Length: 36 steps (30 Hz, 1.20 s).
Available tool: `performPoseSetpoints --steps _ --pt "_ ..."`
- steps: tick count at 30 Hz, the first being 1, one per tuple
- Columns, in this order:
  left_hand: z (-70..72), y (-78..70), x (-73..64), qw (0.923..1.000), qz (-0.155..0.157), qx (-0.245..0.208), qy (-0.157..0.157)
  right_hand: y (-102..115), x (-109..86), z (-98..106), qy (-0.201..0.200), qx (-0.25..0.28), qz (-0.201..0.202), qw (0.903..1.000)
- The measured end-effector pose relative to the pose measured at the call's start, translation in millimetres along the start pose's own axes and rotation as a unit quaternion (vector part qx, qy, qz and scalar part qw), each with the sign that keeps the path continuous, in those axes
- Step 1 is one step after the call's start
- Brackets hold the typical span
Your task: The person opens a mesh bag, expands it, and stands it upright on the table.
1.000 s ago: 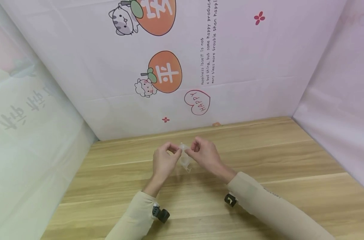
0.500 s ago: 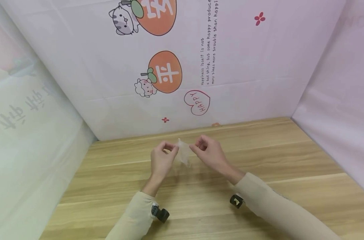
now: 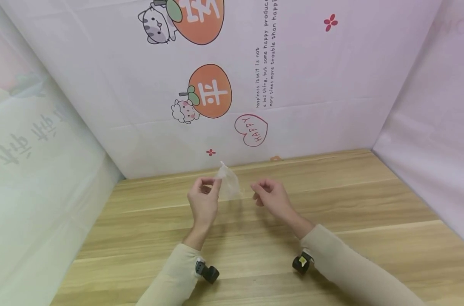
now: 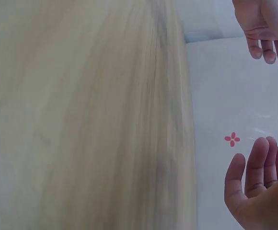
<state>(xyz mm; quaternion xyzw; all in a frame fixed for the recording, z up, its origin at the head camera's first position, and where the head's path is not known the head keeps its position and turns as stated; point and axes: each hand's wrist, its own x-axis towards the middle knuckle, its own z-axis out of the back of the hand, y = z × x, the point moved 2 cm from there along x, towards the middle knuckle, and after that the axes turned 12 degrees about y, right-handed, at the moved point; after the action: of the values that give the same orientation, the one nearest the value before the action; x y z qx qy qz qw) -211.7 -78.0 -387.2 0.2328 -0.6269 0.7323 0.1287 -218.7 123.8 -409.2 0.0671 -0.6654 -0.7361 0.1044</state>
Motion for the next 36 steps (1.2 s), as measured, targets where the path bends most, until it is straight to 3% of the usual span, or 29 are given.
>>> performPoseSetpoints --steps 3,6,13,19,22,36 --pt "-2.2 -2.8 -0.1 0.9994 -0.002 -0.021 -0.029 -3.0 0.3 -4.1 0.009 0.059 -0.039 0.9975" --pt "-5.3 -5.8 -0.6 0.9979 -0.011 -0.040 -0.049 -5.3 0.5 -9.9 0.024 0.134 -0.072 0.9880" --pt "-10.1 -11.0 -2.0 0.9950 -0.025 -0.071 -0.064 -10.4 2.1 -23.6 0.075 0.321 -0.123 0.9362" --pt "-12.1 -12.0 -3.4 0.9936 -0.032 -0.082 -0.071 -12.9 4.9 -31.0 0.086 0.403 -0.130 0.9020" --pt "-13.3 -10.7 -4.5 0.9930 -0.030 -0.087 -0.073 -13.7 7.5 -32.7 0.074 0.424 -0.130 0.8931" --pt "-13.7 -5.6 -9.0 0.9939 -0.010 -0.084 -0.071 -9.9 12.8 -41.8 0.046 0.469 -0.125 0.8733"
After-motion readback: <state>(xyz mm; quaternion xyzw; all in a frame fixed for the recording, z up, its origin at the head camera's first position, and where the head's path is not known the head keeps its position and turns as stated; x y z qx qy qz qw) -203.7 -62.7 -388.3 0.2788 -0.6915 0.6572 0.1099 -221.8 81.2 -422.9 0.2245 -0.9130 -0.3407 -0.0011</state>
